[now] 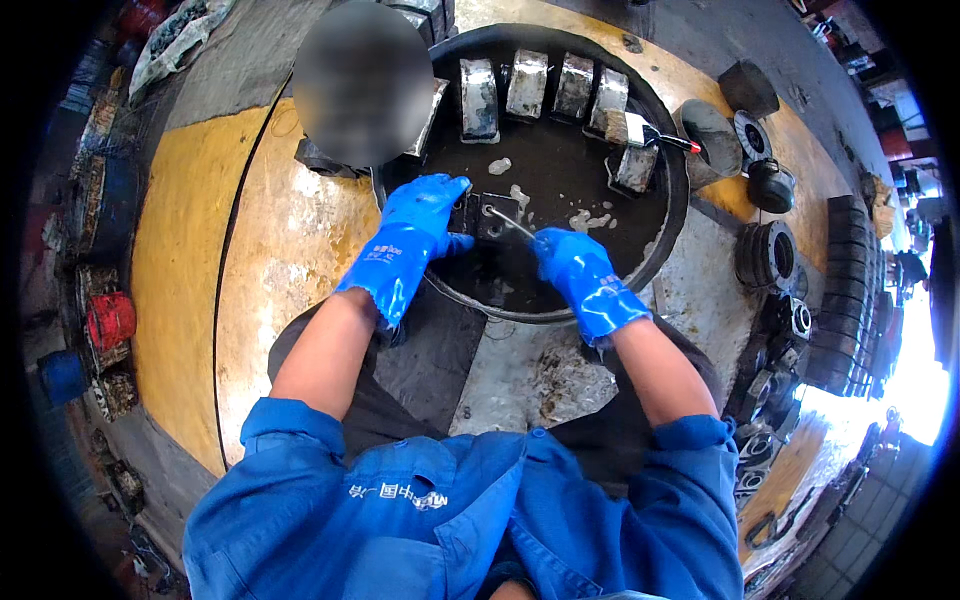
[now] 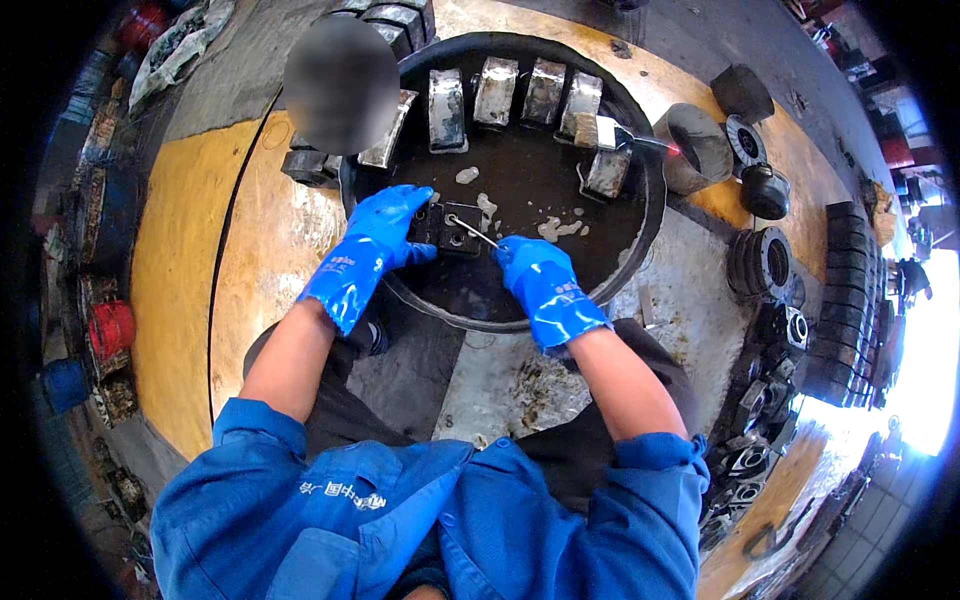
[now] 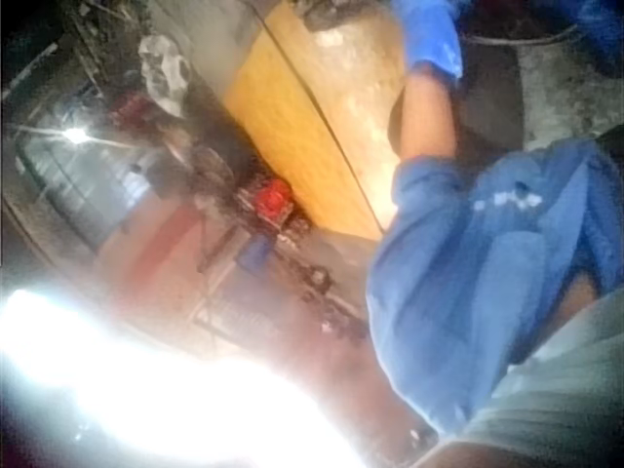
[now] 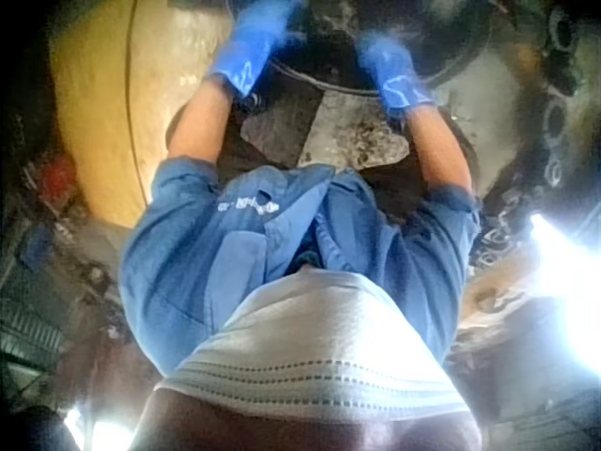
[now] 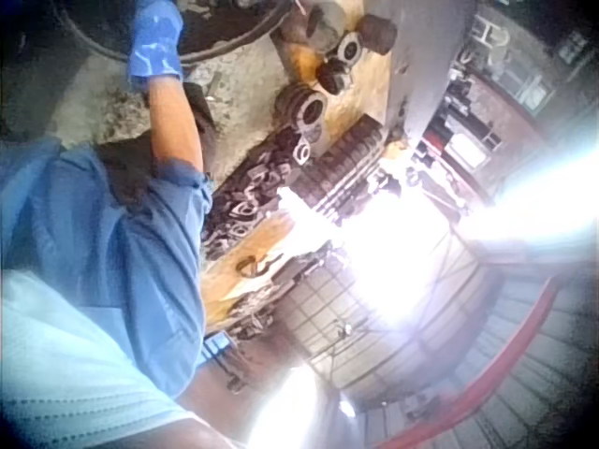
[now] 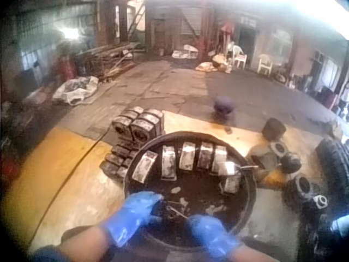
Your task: The person cleans various metal mechanical components by dipping them into a basin of dark fluid and using a brush to scrub the surfaces while wearing blue protective gloves.
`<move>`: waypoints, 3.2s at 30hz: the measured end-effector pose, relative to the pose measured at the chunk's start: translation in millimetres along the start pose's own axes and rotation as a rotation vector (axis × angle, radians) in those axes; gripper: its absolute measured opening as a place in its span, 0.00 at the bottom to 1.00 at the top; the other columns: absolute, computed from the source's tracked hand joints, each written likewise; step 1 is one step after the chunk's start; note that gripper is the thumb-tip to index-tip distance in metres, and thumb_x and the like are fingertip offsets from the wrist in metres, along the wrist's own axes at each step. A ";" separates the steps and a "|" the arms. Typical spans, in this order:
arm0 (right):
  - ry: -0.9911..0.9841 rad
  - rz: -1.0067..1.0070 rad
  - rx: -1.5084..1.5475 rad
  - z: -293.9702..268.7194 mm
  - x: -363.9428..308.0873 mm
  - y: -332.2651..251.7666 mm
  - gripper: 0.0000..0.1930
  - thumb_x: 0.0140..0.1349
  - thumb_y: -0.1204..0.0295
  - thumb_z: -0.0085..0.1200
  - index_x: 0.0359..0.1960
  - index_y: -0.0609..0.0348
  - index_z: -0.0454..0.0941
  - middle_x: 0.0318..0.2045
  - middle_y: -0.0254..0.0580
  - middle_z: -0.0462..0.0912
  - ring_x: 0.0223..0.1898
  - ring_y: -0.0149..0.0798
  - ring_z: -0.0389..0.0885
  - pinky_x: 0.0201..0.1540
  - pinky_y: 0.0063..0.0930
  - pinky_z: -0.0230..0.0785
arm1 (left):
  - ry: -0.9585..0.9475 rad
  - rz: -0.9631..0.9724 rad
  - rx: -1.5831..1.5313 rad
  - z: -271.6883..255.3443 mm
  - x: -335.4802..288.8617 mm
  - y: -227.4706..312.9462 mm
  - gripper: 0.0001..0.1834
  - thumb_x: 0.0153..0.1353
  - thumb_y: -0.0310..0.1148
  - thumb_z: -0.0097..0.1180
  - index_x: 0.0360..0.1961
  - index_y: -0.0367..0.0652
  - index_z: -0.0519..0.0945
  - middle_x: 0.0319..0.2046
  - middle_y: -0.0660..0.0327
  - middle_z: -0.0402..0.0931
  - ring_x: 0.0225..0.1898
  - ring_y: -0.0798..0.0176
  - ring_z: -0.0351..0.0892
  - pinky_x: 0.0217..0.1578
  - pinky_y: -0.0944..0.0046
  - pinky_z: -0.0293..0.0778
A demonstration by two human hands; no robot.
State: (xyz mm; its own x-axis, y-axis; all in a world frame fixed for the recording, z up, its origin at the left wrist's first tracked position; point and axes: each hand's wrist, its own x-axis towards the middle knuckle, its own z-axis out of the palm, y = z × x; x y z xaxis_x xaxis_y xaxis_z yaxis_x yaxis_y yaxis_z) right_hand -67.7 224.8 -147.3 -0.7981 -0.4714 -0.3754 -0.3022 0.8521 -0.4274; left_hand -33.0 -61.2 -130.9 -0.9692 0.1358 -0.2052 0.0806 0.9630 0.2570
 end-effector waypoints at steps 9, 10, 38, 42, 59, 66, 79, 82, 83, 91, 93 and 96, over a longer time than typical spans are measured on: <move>-0.071 0.132 0.012 -5.5 -2.2 -17.6 0.15 0.74 0.58 0.50 0.49 0.46 0.88 0.47 0.52 0.89 0.50 0.60 0.87 0.51 0.55 0.80 | -0.046 -0.102 -0.038 -12.4 -3.8 17.4 0.53 0.49 0.56 0.78 0.74 0.49 0.70 0.68 0.46 0.74 0.69 0.41 0.73 0.71 0.47 0.69; -0.086 0.128 -0.033 -2.1 -0.1 -14.8 0.15 0.74 0.58 0.49 0.49 0.45 0.88 0.48 0.52 0.89 0.50 0.60 0.87 0.52 0.55 0.80 | -0.072 -0.125 -0.043 -17.2 -2.7 23.6 0.53 0.49 0.56 0.78 0.75 0.49 0.70 0.68 0.45 0.74 0.69 0.41 0.73 0.70 0.47 0.69; -0.355 0.253 0.106 -35.0 33.5 -37.2 0.14 0.69 0.59 0.57 0.47 0.48 0.90 0.46 0.49 0.91 0.49 0.55 0.89 0.52 0.50 0.81 | 0.072 -0.272 -0.143 -1.9 8.3 34.0 0.53 0.53 0.59 0.74 0.73 0.38 0.71 0.66 0.43 0.76 0.67 0.40 0.76 0.68 0.47 0.72; -0.237 0.198 0.114 -17.5 33.8 -31.5 0.11 0.67 0.61 0.61 0.44 0.49 0.91 0.36 0.44 0.92 0.40 0.49 0.92 0.45 0.46 0.84 | 0.069 -0.289 -0.152 -1.0 14.3 33.5 0.53 0.53 0.59 0.75 0.73 0.38 0.71 0.66 0.42 0.76 0.66 0.40 0.76 0.68 0.47 0.72; -0.288 0.140 0.024 -6.3 48.1 -18.4 0.15 0.73 0.60 0.55 0.51 0.51 0.89 0.43 0.49 0.92 0.41 0.50 0.93 0.45 0.47 0.84 | 0.092 -0.257 -0.176 0.0 18.3 31.3 0.53 0.52 0.58 0.75 0.73 0.37 0.71 0.64 0.40 0.77 0.66 0.39 0.77 0.68 0.47 0.71; -0.220 0.050 0.382 -12.5 30.6 -13.9 0.16 0.73 0.61 0.54 0.49 0.57 0.88 0.38 0.53 0.91 0.37 0.51 0.91 0.41 0.46 0.84 | 0.098 -0.261 -0.198 3.8 18.9 29.2 0.54 0.53 0.60 0.73 0.73 0.37 0.70 0.65 0.39 0.76 0.67 0.38 0.76 0.68 0.47 0.71; -0.259 0.251 0.175 -51.0 40.7 -33.7 0.16 0.69 0.59 0.59 0.53 0.46 0.89 0.52 0.48 0.89 0.53 0.55 0.89 0.55 0.52 0.81 | 0.130 -0.272 -0.174 7.5 14.8 22.6 0.53 0.52 0.60 0.75 0.73 0.39 0.71 0.63 0.41 0.78 0.65 0.39 0.78 0.67 0.47 0.73; -0.094 0.208 -0.120 8.3 49.0 -13.5 0.16 0.70 0.59 0.58 0.54 0.45 0.89 0.49 0.46 0.91 0.52 0.53 0.90 0.55 0.52 0.81 | 0.108 -0.258 -0.183 7.6 22.1 31.9 0.53 0.51 0.60 0.76 0.73 0.41 0.72 0.63 0.41 0.78 0.65 0.40 0.78 0.67 0.47 0.73; -0.150 0.250 -0.121 -4.4 45.2 -32.2 0.17 0.70 0.60 0.58 0.56 0.46 0.88 0.49 0.47 0.91 0.53 0.51 0.89 0.55 0.49 0.81 | 0.101 -0.273 -0.176 9.3 19.7 25.5 0.53 0.51 0.60 0.76 0.73 0.41 0.72 0.63 0.42 0.78 0.65 0.40 0.78 0.67 0.47 0.73; -0.171 0.181 0.173 -17.1 33.9 -34.4 0.15 0.71 0.58 0.55 0.45 0.51 0.90 0.43 0.48 0.92 0.45 0.54 0.91 0.49 0.49 0.83 | 0.176 -0.228 -0.179 17.0 17.4 14.1 0.55 0.50 0.67 0.72 0.72 0.40 0.72 0.62 0.40 0.78 0.62 0.39 0.79 0.65 0.46 0.75; -0.139 -0.021 0.095 -22.1 31.5 -36.2 0.15 0.71 0.58 0.55 0.44 0.52 0.90 0.43 0.48 0.92 0.43 0.55 0.91 0.48 0.49 0.83 | 0.126 -0.249 -0.177 15.1 18.4 11.7 0.55 0.51 0.67 0.72 0.72 0.40 0.73 0.62 0.40 0.78 0.62 0.38 0.79 0.65 0.46 0.75; -0.338 0.227 0.201 -61.4 37.7 -32.7 0.14 0.69 0.59 0.57 0.45 0.51 0.89 0.43 0.48 0.91 0.45 0.57 0.90 0.49 0.51 0.83 | 0.128 -0.232 -0.188 16.0 17.4 8.2 0.55 0.50 0.65 0.73 0.72 0.39 0.72 0.61 0.40 0.79 0.62 0.39 0.80 0.64 0.46 0.75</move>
State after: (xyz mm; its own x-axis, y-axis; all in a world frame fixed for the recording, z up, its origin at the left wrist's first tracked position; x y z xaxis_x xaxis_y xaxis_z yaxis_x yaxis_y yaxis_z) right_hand -119.9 193.1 -97.0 -0.6073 -0.3544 -0.7111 -0.0053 0.8968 -0.4424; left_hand -45.5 -47.2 -147.5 -0.9790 -0.1243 -0.1613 -0.1789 0.9034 0.3897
